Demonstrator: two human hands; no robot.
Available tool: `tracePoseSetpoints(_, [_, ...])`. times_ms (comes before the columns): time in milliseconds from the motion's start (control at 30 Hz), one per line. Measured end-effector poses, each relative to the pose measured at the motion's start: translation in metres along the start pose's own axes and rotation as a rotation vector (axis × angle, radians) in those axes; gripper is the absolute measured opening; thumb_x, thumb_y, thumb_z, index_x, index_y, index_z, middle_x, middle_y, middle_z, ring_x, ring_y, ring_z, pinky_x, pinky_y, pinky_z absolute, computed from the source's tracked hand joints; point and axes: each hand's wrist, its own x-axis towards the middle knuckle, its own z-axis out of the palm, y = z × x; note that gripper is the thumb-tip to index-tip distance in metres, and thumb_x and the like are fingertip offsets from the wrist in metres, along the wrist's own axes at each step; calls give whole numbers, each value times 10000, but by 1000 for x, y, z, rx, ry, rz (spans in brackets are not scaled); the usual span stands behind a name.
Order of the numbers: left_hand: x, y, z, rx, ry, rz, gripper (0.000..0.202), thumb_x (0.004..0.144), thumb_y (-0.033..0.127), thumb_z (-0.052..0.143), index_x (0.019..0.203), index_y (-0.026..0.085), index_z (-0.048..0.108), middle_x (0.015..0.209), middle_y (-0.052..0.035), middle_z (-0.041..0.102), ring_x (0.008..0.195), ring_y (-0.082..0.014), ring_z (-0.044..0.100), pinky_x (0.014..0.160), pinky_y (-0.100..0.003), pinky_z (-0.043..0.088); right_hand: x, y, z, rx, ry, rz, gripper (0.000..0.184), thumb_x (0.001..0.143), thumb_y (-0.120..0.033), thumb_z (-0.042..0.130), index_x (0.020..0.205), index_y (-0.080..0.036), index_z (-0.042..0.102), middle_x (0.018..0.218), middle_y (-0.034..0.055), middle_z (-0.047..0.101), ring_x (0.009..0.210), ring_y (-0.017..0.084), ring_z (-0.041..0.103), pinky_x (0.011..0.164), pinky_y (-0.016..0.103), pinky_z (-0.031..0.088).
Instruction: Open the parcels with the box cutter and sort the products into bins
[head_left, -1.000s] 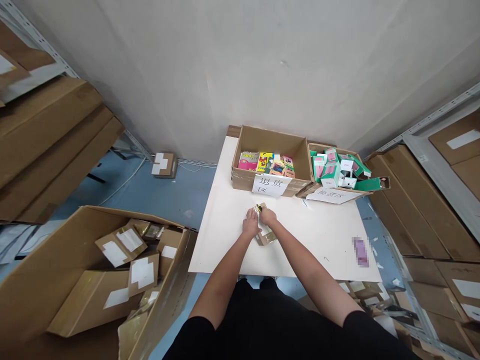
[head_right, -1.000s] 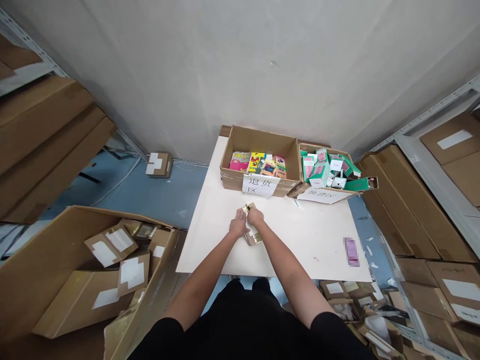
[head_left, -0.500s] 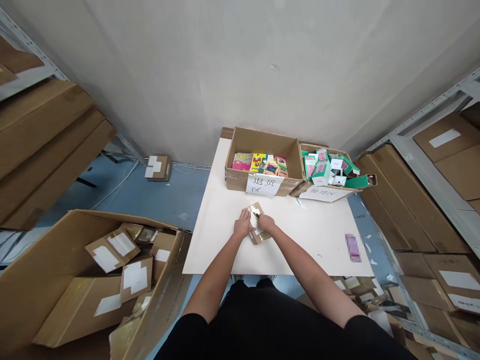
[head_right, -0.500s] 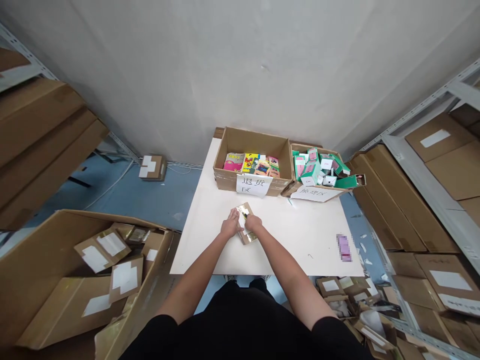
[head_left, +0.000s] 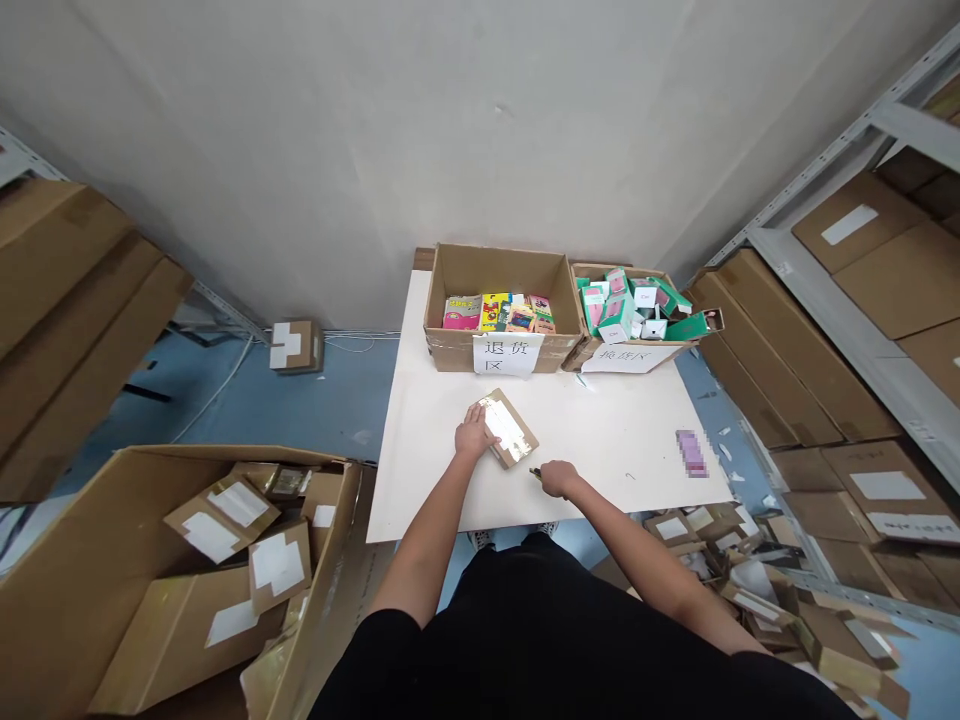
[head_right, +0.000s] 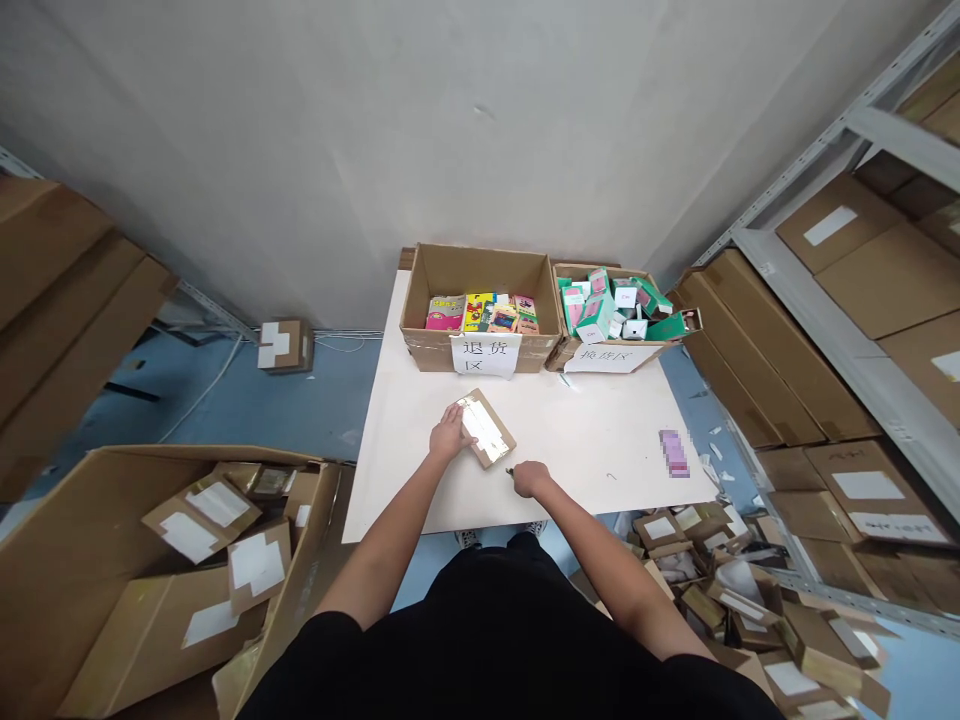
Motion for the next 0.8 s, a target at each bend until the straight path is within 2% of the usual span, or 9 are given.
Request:
tracePoseSetpoints(67, [-6,12,9,27,27,-43,983,948,580,620,1725,238,124,1797,-110,132,1660,-307,45,1201,-450,429,-7,12,8,42,97,24,104,933,-286,677,1008,-215,682,1019,172,771,1042,368,748,848,433,542])
tracePoseSetpoints(133, [-14,33,24,80,56,-109,923,988,593,517,1727,221,109,1785,-157,158,1650,-368,59,1180,-522,430,-10,25,17,181,243,93,179,1024,-343,557,1108,-206,637,1035,170,771,1010,330,752,833,397,536])
tracePoseSetpoints(267, [-22,75,44,167,22,-246,952,988,639,435,1727,202,25,1721,-268,275,1576,-521,210,1117,-703,386,-5,50,36,831,358,197,268,1030,-474,527,1026,-211,580,842,71,750,770,226,743,711,298,540])
tracePoseSetpoints(367, [-11,87,28,157,-137,-260,1032,951,708,457,1718,130,80,1618,-310,437,1493,-505,391,1052,-619,479,3,62,43,1278,344,175,299,927,-499,669,912,-217,568,788,23,714,703,181,720,652,258,543])
tracePoseSetpoints(433, [2,86,10,204,-157,-157,976,944,679,516,1702,146,211,1597,-267,491,1502,-448,407,1089,-536,484,7,69,45,1424,323,181,294,881,-462,727,878,-213,570,748,3,689,635,157,692,597,244,532])
tracePoseSetpoints(533, [17,80,-2,322,-151,191,836,942,576,604,1677,291,322,1753,-112,296,1630,-379,173,1253,-526,324,12,78,47,1492,294,235,278,896,-438,717,850,-220,552,649,-36,635,503,129,612,507,236,499])
tracePoseSetpoints(600, [19,77,4,345,-205,308,767,986,542,552,1684,353,298,1799,-19,151,1659,-336,53,1316,-529,186,16,82,47,1474,290,280,292,932,-464,681,838,-227,539,601,-49,608,455,121,576,463,227,473])
tracePoseSetpoints(667, [15,77,17,336,-211,285,730,1027,543,469,1699,365,247,1804,16,95,1664,-311,16,1334,-526,116,22,85,47,1420,305,312,320,964,-492,645,823,-226,538,578,-47,598,435,116,562,440,217,452])
tracePoseSetpoints(800, [3,86,46,291,-70,143,731,1047,565,388,1714,333,197,1804,6,81,1663,-318,19,1337,-539,114,38,88,44,1319,301,313,393,1014,-521,571,765,-218,540,540,-39,579,399,110,532,433,221,439])
